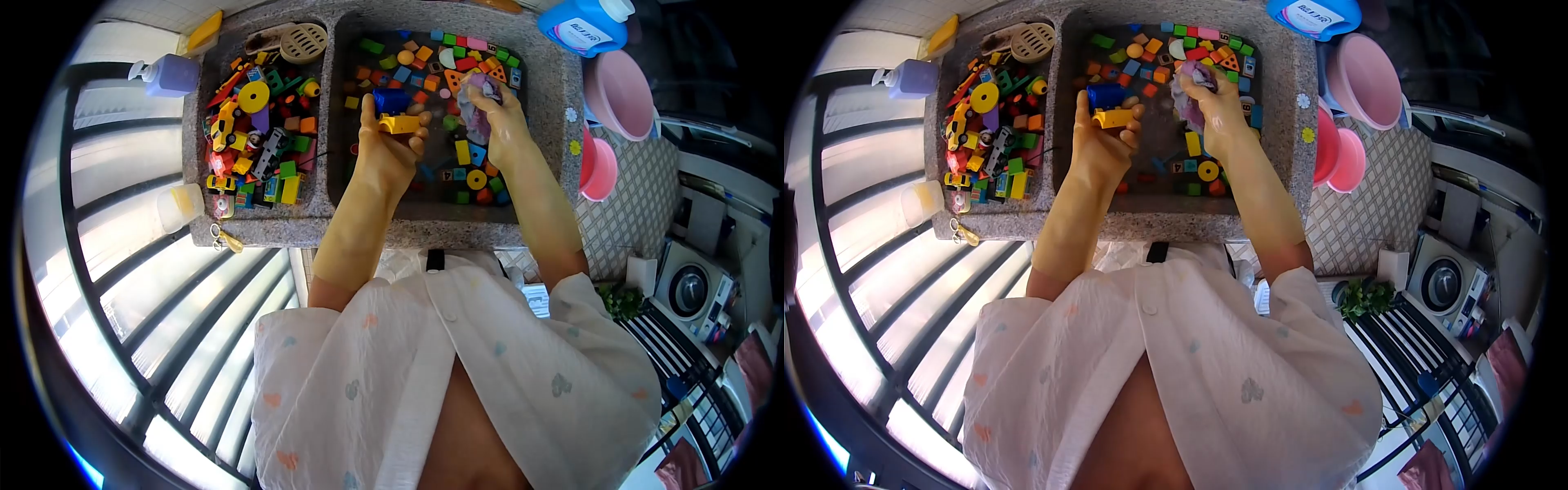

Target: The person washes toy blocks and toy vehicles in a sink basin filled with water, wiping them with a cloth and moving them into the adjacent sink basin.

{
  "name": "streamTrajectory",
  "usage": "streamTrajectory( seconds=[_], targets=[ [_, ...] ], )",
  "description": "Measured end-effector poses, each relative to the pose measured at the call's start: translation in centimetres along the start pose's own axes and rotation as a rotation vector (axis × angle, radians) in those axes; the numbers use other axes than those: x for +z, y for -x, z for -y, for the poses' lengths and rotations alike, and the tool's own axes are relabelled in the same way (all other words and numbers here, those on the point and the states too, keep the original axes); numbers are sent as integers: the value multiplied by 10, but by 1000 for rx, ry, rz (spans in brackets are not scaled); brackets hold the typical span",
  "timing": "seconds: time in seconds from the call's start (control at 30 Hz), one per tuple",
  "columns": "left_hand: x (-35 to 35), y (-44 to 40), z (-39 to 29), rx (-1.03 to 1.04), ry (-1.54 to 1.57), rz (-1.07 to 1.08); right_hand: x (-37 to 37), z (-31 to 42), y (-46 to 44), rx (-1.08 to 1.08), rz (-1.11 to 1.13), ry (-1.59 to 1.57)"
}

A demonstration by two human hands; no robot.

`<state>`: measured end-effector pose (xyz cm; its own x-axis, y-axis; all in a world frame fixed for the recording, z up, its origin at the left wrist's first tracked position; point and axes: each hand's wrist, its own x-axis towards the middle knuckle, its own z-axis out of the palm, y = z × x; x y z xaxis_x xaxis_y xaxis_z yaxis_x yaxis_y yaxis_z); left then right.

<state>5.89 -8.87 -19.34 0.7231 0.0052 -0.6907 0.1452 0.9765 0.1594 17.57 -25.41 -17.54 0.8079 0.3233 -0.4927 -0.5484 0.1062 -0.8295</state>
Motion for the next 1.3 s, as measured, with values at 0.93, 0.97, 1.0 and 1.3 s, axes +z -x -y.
streamTrajectory(
  seconds=[0.93,0.97,1.0,1.3],
  targets=[
    [27,-1,30,197,-73,182,65,3,37,-922,-156,799],
    [34,3,30,176,-41,139,65,4,33,-957,-33,926],
    [23,-5,32,135,112,192,63,3,25,-998,104,1040],
    [7,32,15,363,-445,-341,19,-62,-18,-389,-9,735]
  ],
)
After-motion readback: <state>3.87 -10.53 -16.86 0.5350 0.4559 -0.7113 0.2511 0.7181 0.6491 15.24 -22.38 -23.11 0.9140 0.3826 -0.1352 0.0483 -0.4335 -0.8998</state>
